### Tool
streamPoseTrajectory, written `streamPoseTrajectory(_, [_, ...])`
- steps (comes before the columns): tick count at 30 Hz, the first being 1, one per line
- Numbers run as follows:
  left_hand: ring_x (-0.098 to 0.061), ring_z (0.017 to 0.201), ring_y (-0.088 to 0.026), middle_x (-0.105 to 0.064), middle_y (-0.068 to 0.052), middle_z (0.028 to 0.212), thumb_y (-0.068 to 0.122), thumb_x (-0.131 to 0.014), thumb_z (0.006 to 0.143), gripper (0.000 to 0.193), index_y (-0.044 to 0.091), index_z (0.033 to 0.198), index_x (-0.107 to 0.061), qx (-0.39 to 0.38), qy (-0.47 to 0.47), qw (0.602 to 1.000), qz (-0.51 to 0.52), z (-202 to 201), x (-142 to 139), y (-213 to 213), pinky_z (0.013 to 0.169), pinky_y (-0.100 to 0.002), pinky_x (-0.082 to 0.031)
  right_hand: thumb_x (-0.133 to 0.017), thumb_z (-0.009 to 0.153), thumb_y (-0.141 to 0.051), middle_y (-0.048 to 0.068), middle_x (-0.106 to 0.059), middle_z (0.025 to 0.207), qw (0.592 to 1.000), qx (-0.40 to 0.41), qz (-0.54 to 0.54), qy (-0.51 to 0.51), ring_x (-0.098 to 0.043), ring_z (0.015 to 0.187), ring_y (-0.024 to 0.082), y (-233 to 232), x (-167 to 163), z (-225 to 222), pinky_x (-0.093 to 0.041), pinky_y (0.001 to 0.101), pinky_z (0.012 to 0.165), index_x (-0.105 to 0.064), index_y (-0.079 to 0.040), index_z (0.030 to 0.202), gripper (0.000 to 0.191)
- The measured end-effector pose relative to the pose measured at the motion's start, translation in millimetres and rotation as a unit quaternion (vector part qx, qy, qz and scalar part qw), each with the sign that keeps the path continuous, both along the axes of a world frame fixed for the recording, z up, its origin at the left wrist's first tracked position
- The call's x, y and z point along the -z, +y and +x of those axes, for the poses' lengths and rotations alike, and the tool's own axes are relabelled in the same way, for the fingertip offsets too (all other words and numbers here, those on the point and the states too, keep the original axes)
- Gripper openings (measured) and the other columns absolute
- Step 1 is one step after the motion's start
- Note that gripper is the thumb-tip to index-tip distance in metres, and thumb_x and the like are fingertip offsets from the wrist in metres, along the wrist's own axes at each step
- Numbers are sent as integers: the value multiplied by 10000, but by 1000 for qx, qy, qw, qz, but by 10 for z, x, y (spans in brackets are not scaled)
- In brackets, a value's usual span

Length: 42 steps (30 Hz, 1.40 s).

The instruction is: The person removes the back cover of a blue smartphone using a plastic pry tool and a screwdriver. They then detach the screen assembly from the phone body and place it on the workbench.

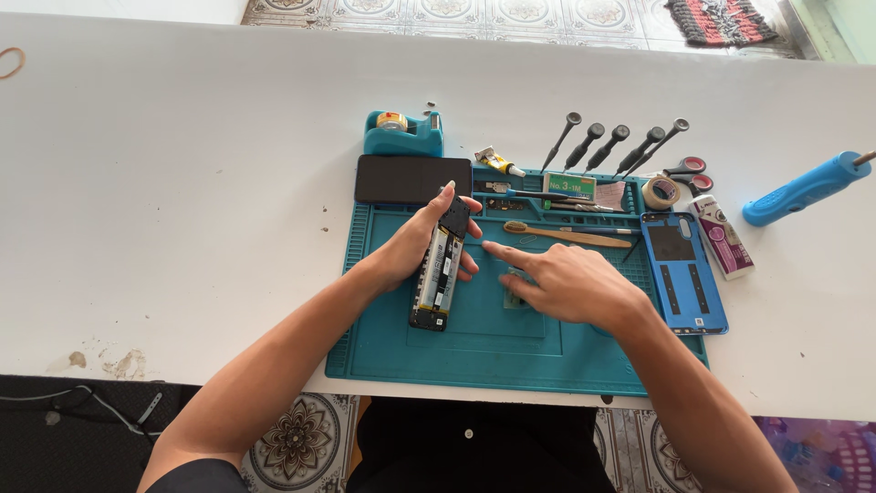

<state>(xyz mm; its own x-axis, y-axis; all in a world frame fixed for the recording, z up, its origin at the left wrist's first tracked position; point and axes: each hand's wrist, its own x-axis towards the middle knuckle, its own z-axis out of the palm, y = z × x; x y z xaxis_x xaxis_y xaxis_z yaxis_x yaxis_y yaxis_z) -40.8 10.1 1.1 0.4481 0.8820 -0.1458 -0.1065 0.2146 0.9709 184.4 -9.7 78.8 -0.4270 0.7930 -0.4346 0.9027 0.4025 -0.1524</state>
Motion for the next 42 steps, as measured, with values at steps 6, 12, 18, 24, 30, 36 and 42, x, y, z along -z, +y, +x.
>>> streamPoseTrajectory(6, [-752,877,-266,-638,-143,1148,640,-303,961,778,100,1491,-483,58,-95,994,4,-50,-65,-21,747,-424,-667,-529,953,-355,142,-678,578,989,33,35,143,-672,543,261,101,-18,141,-523,422,604,-485,-131,1422,522])
streamPoseTrajectory(12, [-746,870,-264,-658,-150,1134,671,-292,967,838,54,1499,-492,53,-130,990,-6,-48,-53,0,725,-414,-663,-731,917,-201,87,-646,605,937,35,101,334,-494,507,129,155,21,320,-395,308,490,-725,-68,1174,289])
streamPoseTrajectory(18, [-737,865,-275,-648,-136,1162,696,-297,977,895,27,1553,-448,86,-204,975,18,-48,-29,-23,702,-398,-647,-824,830,-88,-15,-609,602,858,-73,178,477,-435,495,30,90,154,186,-324,230,452,-796,-85,1117,288])
streamPoseTrajectory(24, [-737,834,-299,-651,-139,1180,655,-320,982,884,-8,1557,-425,102,-233,967,21,-42,-34,-39,694,-396,-642,-777,869,-86,4,-706,704,847,-74,156,503,-484,501,26,19,203,127,-370,212,454,-759,-58,1163,296])
streamPoseTrajectory(30, [-738,815,-306,-674,-155,1198,642,-342,986,894,-33,1565,-427,102,-232,967,21,-46,-51,-86,705,-397,-648,-769,901,-95,47,-763,828,834,-98,209,501,-565,540,18,9,230,93,-427,191,481,-749,-40,1169,275])
streamPoseTrajectory(36, [-738,846,-304,-662,-234,1251,640,-373,950,919,-38,1569,-409,115,-263,958,7,-50,-46,-70,725,-408,-647,-765,904,-88,39,-735,737,822,-21,268,501,-547,522,19,21,181,165,-391,194,456,-778,-23,1092,199])
streamPoseTrajectory(42, [-739,840,-313,-655,-261,1253,652,-378,932,939,-36,1571,-401,105,-253,962,14,-50,-17,-63,712,-415,-652,-773,885,-86,35,-727,730,815,6,295,499,-560,539,10,22,128,225,-391,188,468,-784,-18,1070,197])
